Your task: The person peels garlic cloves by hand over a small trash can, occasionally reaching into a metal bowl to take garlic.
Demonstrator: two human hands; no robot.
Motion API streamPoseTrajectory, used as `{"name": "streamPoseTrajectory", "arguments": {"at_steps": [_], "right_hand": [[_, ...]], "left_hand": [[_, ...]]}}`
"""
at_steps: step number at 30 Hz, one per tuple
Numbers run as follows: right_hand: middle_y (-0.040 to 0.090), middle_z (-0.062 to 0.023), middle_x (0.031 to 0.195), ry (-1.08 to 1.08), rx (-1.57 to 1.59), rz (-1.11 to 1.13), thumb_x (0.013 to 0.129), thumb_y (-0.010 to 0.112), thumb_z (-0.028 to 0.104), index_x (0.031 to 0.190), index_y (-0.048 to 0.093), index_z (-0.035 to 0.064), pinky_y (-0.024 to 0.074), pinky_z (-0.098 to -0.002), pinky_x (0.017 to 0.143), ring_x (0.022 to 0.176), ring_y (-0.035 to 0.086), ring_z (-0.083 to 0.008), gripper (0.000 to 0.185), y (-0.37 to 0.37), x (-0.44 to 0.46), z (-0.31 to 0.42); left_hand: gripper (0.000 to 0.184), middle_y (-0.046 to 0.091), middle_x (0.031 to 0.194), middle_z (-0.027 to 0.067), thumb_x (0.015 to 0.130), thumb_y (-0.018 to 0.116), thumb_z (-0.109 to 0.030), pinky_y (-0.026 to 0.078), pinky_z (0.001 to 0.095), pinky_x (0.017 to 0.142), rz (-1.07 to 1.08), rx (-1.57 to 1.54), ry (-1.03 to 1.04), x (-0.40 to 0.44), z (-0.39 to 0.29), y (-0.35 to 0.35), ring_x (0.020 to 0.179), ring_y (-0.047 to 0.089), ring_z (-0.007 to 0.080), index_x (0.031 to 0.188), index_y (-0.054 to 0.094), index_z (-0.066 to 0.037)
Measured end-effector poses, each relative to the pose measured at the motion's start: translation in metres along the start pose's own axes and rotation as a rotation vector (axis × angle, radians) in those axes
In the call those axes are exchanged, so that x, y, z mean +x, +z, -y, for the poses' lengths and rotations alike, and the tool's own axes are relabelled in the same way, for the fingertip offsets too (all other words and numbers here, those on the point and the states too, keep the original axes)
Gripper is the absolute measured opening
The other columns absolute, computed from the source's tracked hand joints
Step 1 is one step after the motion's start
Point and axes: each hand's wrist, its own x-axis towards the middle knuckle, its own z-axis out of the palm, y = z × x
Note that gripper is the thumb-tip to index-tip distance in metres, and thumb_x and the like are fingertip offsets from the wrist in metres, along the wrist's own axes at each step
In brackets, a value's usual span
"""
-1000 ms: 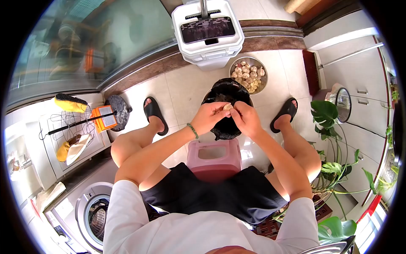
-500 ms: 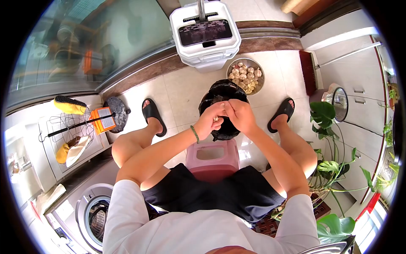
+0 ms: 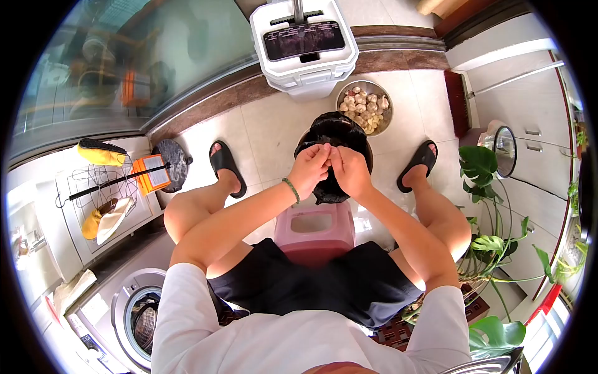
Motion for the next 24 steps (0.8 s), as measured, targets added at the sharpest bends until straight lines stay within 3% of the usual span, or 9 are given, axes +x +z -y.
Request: {"name": "streamPoseTrajectory", "arguments": {"at_steps": [8,14,17,20,24], "right_hand": [[0.059,-0.0178,0.067,0.019,0.178,-0.013,0.095,0.051,0.010,0.076,0.057,-0.0029,0.0466,-0.0377,0.055,0.059,0.059,-0.0335,0.024,0.001,-0.014,0.001],[0.059,-0.0123,0.065,0.132,0.390,-0.051,0.097,0.048,0.009,0.075,0.057,-0.0032,0.0460,-0.0338,0.055,0.057,0.059,-0.0225,0.027,0.001,-0.015,0.015],[0.058,-0.0107,0.064,0.163,0.474,-0.060,0.097,0.047,0.009,0.075,0.056,-0.0033,0.0442,-0.0327,0.054,0.056,0.055,-0.0184,0.027,-0.005,-0.008,0.021],[0.048,-0.0072,0.060,0.115,0.354,-0.092,0.096,0.051,0.009,0.075,0.051,-0.0026,0.0386,-0.0303,0.052,0.054,0.042,-0.0124,0.024,-0.008,-0.004,0.003],[0.051,-0.0068,0.062,0.230,0.271,-0.051,0.093,0.058,0.008,0.079,0.055,-0.0027,0.0405,-0.0298,0.055,0.057,0.046,-0.0115,0.018,-0.018,0.001,-0.002]], "left_hand": [[0.025,0.048,0.073,-0.0070,0.100,0.051,-0.035,0.031,0.0175,0.051,0.045,-0.198,-0.086,-0.014,0.003,0.005,0.059,0.038,0.0016,0.089,0.058,-0.014],[0.026,0.044,0.072,-0.0072,0.102,0.047,-0.037,0.030,0.0172,0.049,0.108,-0.356,-0.116,-0.015,0.007,0.002,0.056,0.035,0.0011,0.094,0.059,-0.015],[0.027,0.043,0.071,-0.0071,0.102,0.045,-0.038,0.029,0.0175,0.049,0.099,-0.290,-0.074,-0.016,-0.004,0.012,0.054,0.033,0.0017,0.100,0.059,-0.014],[0.028,0.044,0.073,-0.0069,0.102,0.046,-0.037,0.029,0.0179,0.049,0.067,-0.139,-0.032,-0.013,-0.018,0.010,0.054,0.032,0.0025,0.107,0.058,-0.012],[0.031,0.046,0.076,-0.0059,0.102,0.047,-0.037,0.030,0.0184,0.050,0.117,-0.056,0.002,-0.009,-0.035,-0.003,0.054,0.032,0.0030,0.116,0.057,-0.011]]}}
